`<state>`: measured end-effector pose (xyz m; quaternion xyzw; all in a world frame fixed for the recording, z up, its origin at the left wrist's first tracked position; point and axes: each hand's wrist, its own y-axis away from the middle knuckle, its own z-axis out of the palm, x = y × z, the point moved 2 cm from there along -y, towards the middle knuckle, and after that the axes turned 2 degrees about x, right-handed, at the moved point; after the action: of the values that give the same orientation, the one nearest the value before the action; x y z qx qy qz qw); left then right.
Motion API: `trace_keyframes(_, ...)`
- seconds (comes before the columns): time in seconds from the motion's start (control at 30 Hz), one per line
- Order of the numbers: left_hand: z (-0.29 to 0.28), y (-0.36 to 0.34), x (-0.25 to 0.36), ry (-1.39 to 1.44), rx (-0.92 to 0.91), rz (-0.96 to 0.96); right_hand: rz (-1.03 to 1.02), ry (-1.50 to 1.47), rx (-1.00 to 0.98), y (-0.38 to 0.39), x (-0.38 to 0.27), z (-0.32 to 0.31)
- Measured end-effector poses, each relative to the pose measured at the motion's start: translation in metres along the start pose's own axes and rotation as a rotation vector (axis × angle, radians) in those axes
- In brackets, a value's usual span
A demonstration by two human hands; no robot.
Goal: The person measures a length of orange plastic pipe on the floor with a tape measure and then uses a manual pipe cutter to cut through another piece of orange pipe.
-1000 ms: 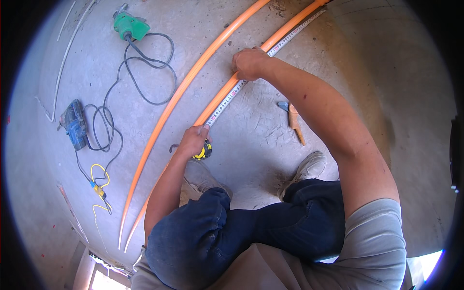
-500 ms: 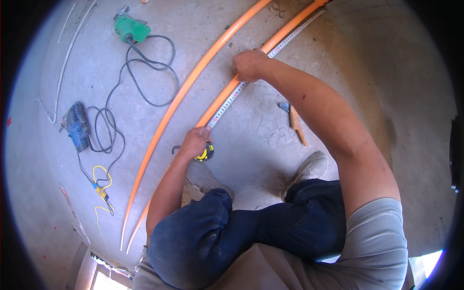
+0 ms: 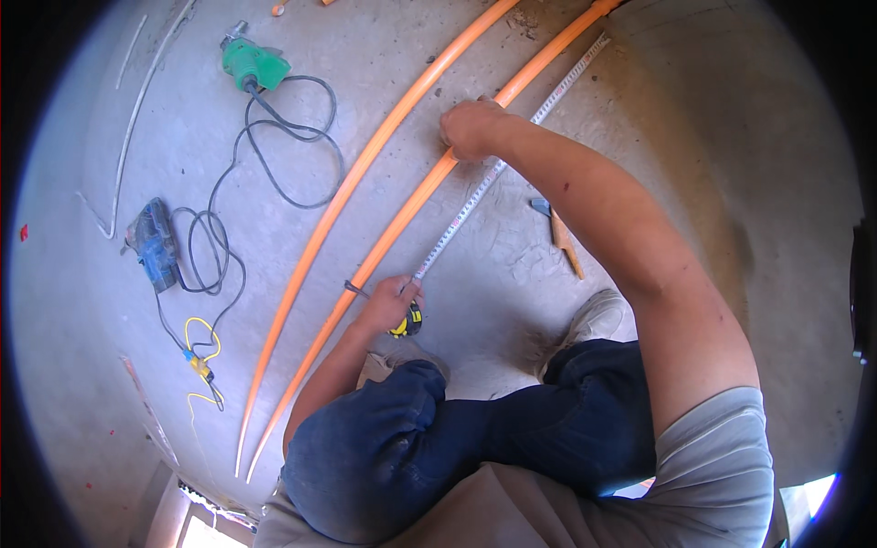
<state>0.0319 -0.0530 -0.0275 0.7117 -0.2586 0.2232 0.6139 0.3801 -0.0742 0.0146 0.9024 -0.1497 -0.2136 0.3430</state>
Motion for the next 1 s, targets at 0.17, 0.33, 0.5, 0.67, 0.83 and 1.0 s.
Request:
trace_keyframes(0.17,0.013,0.015,-0.007,-0.016,-0.057,0.028,-0.001,0.033,0.002,-0.001,0.0,0.002)
trace_keyframes(0.33,0.019,0.023,-0.006,-0.027,-0.067,-0.008,-0.003,0.043,-0.009,-0.003,0.0,0.002)
trace_keyframes(0.5,0.022,0.026,-0.006,-0.077,-0.093,0.054,-0.003,0.041,0.01,-0.003,0.001,0.002)
trace_keyframes(0.67,0.031,0.027,-0.009,0.024,-0.132,0.028,-0.001,0.061,-0.007,-0.004,0.001,0.003)
trace_keyframes(0.83,0.055,0.023,-0.016,0.045,-0.243,-0.016,0.0,0.062,0.005,-0.004,0.0,0.003)
trace_keyframes(1.0,0.083,0.017,-0.023,-0.157,-0.421,0.119,0.008,0.064,0.012,-0.003,0.001,0.004)
